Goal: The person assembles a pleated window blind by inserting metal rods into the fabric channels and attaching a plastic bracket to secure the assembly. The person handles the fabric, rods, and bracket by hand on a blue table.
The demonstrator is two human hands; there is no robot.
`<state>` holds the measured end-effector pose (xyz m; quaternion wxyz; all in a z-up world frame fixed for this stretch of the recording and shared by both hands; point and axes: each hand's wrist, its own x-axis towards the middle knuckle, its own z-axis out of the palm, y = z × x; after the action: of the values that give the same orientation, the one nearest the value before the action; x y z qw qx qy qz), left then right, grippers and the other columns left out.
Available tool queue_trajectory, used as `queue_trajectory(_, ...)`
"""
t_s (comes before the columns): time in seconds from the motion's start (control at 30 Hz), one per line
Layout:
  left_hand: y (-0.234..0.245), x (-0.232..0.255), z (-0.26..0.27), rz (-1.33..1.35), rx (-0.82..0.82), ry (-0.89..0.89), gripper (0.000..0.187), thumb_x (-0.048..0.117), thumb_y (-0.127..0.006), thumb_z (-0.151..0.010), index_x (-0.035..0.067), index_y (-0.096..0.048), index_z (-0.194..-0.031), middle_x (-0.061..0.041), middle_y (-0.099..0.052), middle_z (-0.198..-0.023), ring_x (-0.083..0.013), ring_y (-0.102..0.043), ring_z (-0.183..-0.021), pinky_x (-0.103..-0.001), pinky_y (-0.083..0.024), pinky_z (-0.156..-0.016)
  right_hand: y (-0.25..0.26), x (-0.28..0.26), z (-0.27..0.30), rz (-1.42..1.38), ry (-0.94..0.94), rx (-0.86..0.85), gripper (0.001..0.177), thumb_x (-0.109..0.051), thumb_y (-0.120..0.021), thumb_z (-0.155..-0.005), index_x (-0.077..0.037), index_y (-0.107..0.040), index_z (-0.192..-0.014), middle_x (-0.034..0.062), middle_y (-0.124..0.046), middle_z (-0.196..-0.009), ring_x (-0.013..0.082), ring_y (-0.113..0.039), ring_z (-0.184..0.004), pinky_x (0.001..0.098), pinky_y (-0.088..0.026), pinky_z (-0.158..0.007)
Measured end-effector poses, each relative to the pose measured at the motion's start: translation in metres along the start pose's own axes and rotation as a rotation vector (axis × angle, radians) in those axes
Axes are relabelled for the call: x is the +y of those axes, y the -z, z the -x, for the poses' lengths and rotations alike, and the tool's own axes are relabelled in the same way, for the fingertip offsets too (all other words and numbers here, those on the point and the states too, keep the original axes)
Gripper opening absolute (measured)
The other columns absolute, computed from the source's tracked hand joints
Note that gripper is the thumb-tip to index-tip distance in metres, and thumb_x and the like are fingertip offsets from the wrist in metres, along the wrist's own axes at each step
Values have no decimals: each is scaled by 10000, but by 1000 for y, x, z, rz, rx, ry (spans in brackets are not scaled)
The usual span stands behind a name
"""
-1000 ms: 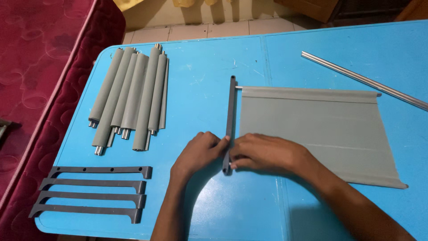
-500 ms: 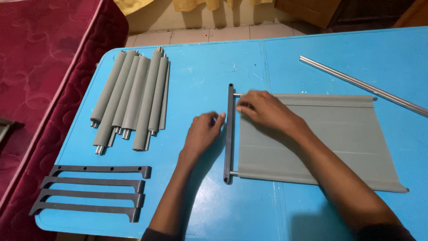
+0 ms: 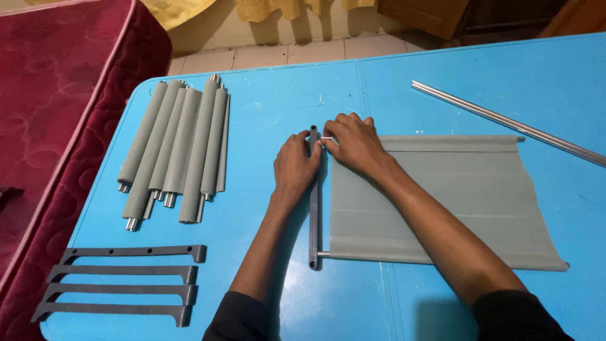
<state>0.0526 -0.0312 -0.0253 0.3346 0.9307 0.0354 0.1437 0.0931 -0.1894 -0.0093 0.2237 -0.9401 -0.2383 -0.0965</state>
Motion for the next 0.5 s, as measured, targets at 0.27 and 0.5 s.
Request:
queue_trajectory(0.27, 5, 2, 8, 42, -7, -15, 424, 329, -688, -908, 36, -697, -1214, -162, -741, -1014, -334, -716, -922, -467, -552, -775, 34, -12, 3, -9, -104, -210, 211, -320, -650, -922, -142, -751, -975, 63, -710, -1021, 265, -641, -1066, 543, -412, -901)
queue_trajectory(0.5, 7, 3, 14, 97, -24, -18, 445, 340, -685, -903, 39, -702, -1231, -169, -751, -973, -342, -724, -858, -462, -559, -739, 41, -12, 8, -92, -118, -310, 301, -382, -588, -948, -270, -717, -1197, 48, -693, -1059, 242, -629, -1103, 577, -392, -970)
